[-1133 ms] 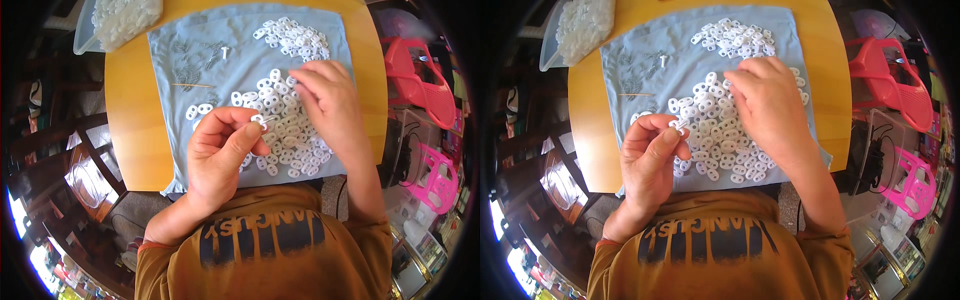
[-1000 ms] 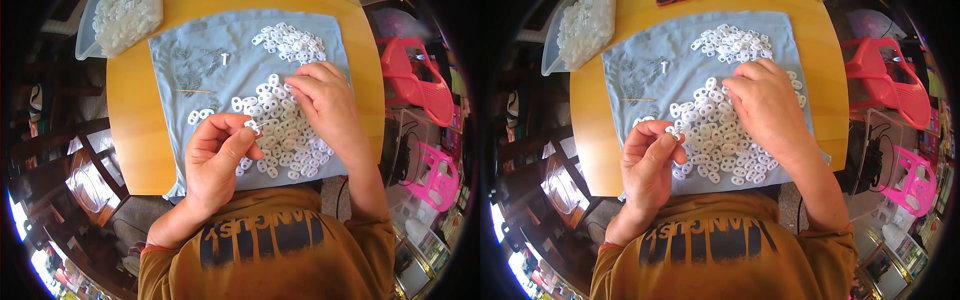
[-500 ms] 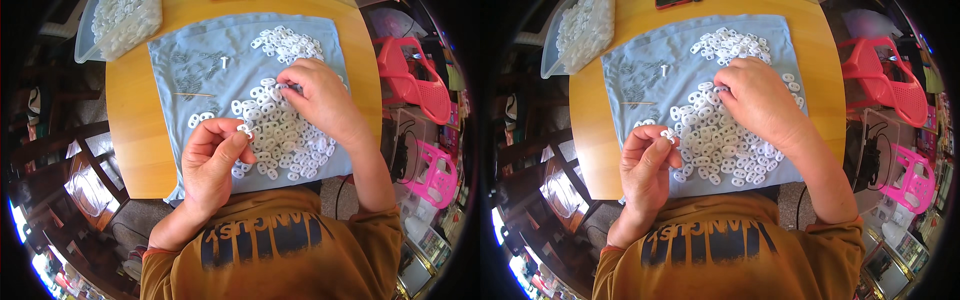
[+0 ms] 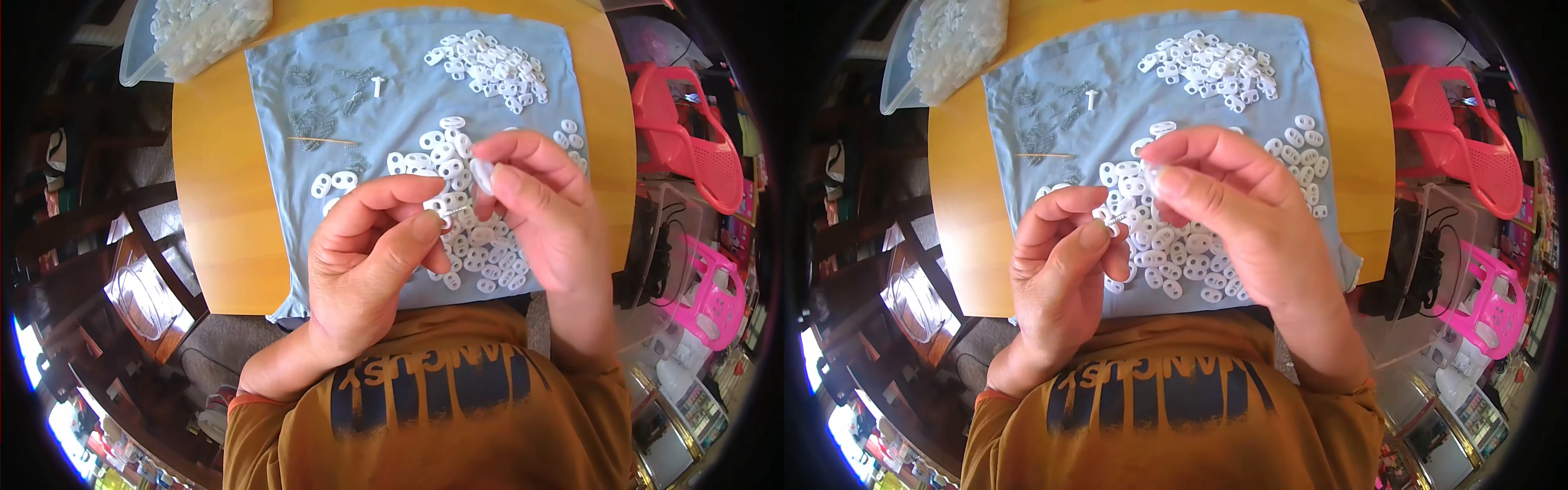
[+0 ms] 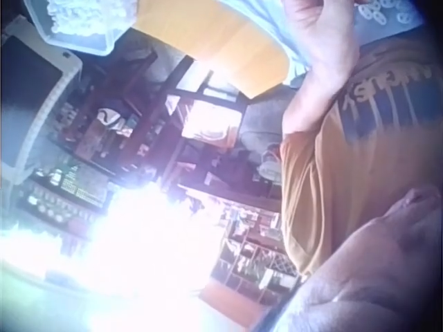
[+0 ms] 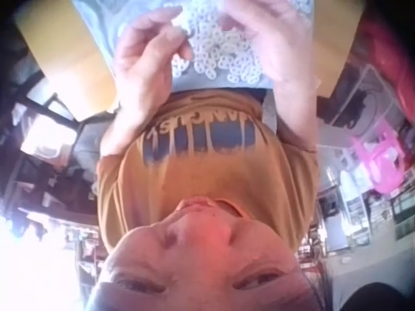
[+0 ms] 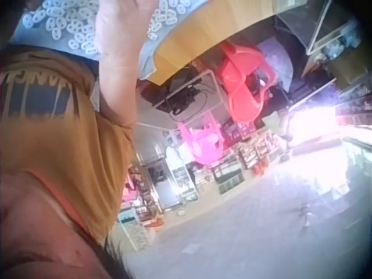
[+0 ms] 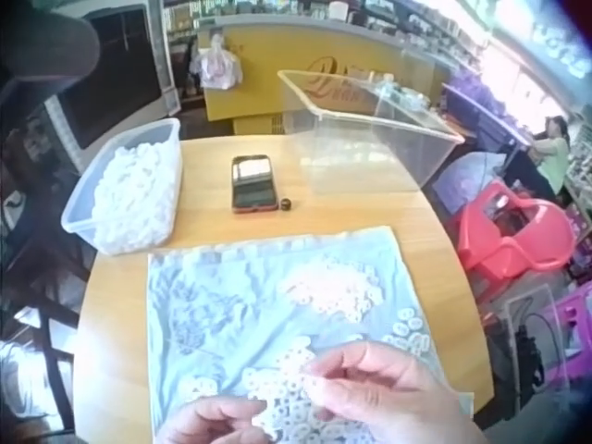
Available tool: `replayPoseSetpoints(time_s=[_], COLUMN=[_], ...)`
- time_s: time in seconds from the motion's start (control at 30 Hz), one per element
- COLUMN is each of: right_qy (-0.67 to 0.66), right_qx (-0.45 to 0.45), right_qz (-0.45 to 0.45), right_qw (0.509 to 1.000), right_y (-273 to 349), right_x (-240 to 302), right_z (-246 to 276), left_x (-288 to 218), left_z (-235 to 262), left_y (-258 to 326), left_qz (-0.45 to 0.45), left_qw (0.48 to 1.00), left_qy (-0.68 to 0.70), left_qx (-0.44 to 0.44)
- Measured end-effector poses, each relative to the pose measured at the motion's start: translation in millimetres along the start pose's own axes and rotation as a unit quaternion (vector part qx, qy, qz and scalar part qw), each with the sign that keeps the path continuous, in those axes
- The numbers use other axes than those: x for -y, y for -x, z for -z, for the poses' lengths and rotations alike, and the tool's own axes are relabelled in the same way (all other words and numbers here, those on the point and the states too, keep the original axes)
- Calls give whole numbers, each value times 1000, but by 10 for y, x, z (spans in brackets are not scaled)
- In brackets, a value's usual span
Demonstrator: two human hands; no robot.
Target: Assembling small white plastic components by manually inserting metal pins into them.
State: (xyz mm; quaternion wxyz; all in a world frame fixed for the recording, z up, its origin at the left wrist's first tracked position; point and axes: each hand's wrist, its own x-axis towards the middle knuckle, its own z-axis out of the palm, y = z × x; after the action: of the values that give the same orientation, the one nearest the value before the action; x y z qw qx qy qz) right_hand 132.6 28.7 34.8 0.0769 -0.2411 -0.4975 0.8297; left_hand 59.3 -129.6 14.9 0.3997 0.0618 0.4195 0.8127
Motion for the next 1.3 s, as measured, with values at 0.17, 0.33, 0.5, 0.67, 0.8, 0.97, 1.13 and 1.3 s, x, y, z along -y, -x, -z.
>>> replayPoseSetpoints(time_s=[0.17,0.33,0.5,0.67,0.8,0.97,1.13,1.3], right_qy=[-46,0,52,155,257,326,336,362], right_qx=[-1,16,38,36,42,47,20,-6], right_qz=[-37,10,68,139,190,237,300,277], right_qw=[998,1000,996,978,947,914,892,890], right_y=[108,148,183,180,178,160,115,125], right_x=[-6,-19,-30,-71,-66,-57,-92,-98], right_z=[-122,-99,-116,-112,-91,-84,-97,-121], left_x=[-18,5,3,13,17,38,42,49], left_z=[-38,-73,-61,-49,-61,-33,-43,-12], left_y=[-8,6,15,12,11,13,8,-1], left_qz=[13,16,21,15,18,12,9,11], left_qw=[1000,1000,999,999,999,999,999,1000], left_qy=[1,-14,-14,-17,-19,-26,-20,6], left_qx=[13,-20,-28,-25,-35,-23,-26,-14])
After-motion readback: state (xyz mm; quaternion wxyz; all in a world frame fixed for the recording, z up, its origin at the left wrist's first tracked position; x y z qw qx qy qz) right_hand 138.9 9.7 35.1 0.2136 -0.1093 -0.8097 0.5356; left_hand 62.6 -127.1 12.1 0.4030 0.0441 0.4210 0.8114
